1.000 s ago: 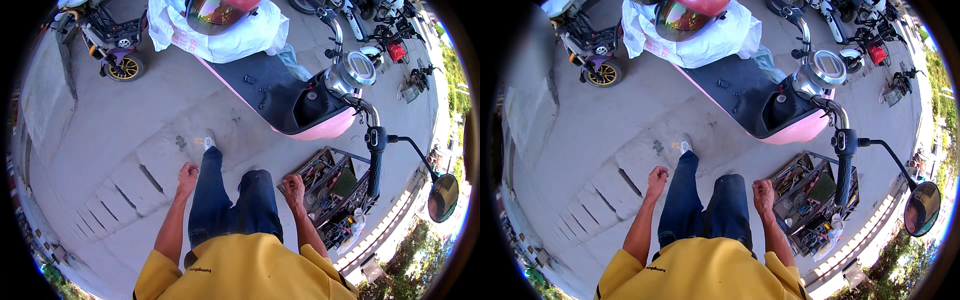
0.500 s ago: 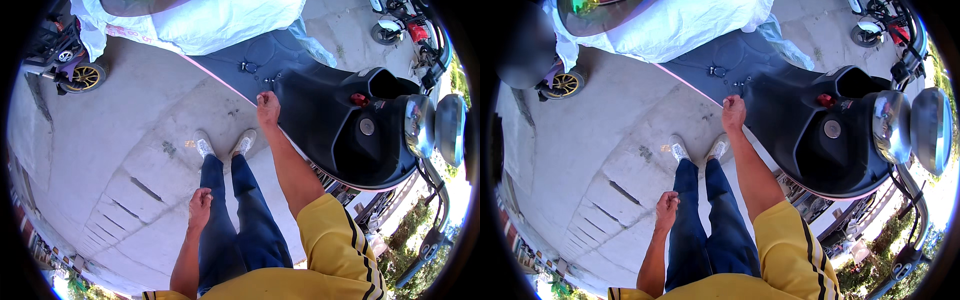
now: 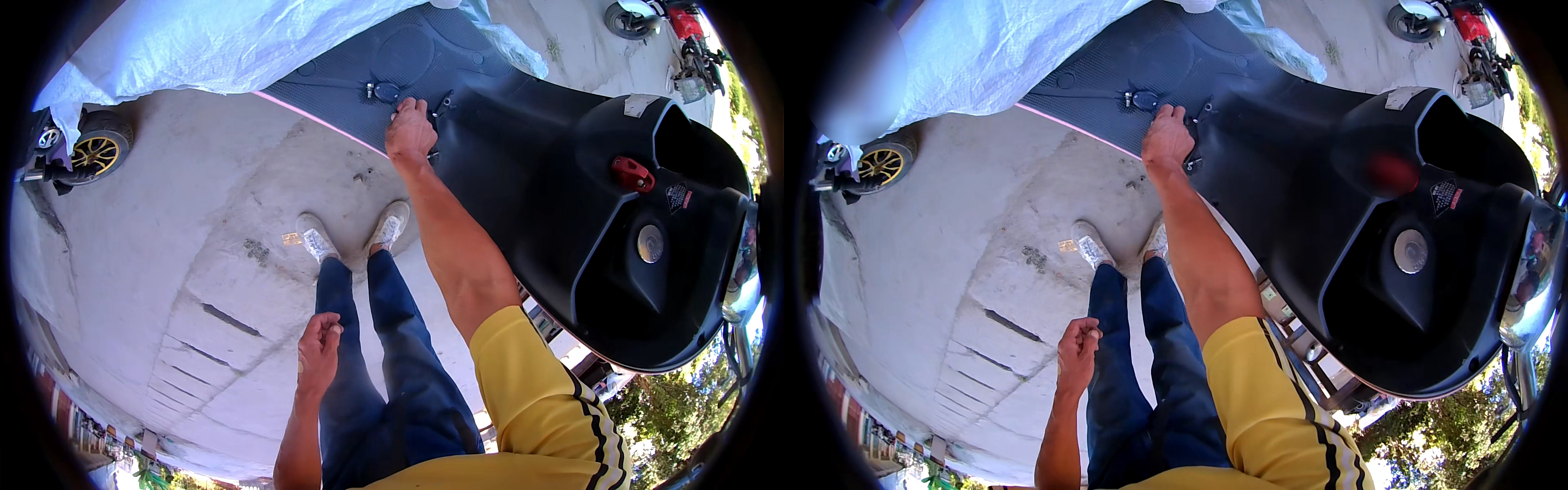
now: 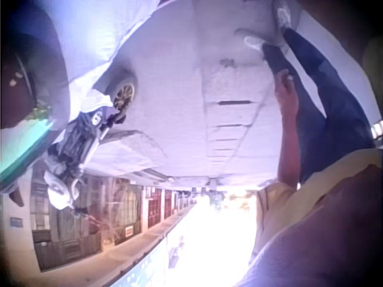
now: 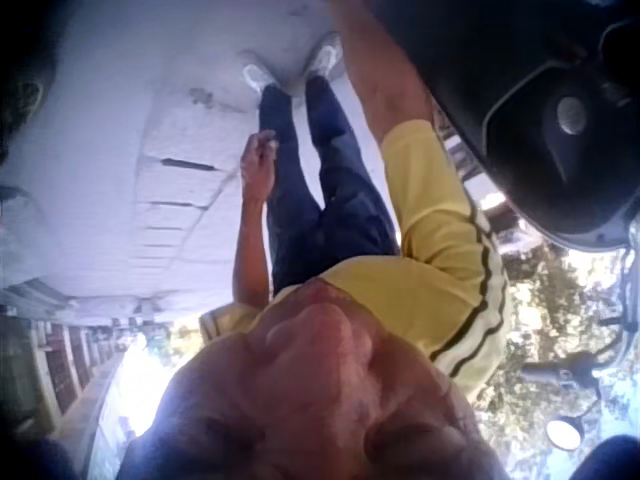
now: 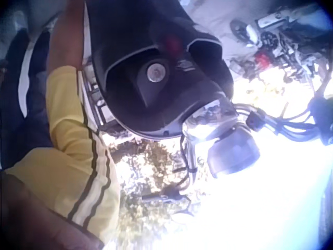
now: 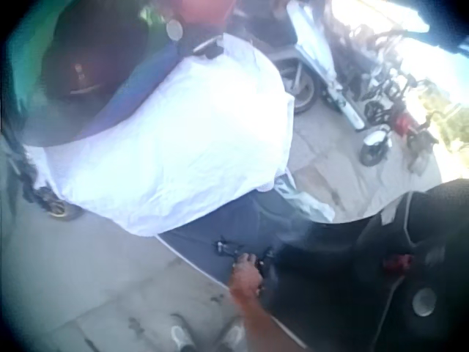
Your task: The person works on a scooter part clamped in a bench vise, using pliers and a wrench to adjust components. They walk to a tool cart to retrieve additional tools and return to continue the repair.
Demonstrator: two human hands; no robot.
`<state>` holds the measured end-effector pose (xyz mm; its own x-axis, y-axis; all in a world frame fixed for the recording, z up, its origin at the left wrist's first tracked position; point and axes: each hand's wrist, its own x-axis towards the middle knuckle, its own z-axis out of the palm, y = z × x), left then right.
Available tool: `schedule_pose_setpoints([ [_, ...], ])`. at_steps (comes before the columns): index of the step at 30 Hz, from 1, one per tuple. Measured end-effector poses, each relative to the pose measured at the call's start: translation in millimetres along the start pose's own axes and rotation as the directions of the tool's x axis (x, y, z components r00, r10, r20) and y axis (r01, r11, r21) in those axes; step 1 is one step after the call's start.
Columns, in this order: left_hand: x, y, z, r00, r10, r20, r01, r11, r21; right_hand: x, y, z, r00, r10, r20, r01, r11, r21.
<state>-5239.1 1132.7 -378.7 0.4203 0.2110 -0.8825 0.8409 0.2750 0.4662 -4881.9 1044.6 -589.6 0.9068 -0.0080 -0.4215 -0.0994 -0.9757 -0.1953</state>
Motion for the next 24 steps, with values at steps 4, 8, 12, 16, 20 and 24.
schedule_pose_setpoints([
  [4,12,12,3,1.000,0.006,0.027,-0.006,1.000,-0.006,2,9,11,0.995,-0.103,-0.006,0.103,0.991,-0.087],
  [8,27,30,8,0.997,0.027,0.067,-0.030,0.999,0.045,-11,16,-4,0.977,-0.180,-0.115,0.181,0.984,-0.005],
  [12,60,48,13,0.993,0.116,0.036,-0.118,0.991,0.056,-78,15,-19,0.957,-0.268,-0.114,0.286,0.788,0.545],
  [16,92,66,27,0.969,0.236,-0.079,-0.243,0.964,-0.108,-171,3,-43,0.944,-0.319,0.085,0.148,0.637,0.756],
  [20,107,71,32,0.984,0.174,-0.033,-0.177,0.952,-0.251,-205,8,-54,0.924,-0.352,0.150,0.139,0.674,0.725],
  [24,114,66,33,0.991,0.128,-0.030,-0.131,0.932,-0.339,-218,14,-59,0.909,-0.382,0.167,0.117,0.618,0.777],
])
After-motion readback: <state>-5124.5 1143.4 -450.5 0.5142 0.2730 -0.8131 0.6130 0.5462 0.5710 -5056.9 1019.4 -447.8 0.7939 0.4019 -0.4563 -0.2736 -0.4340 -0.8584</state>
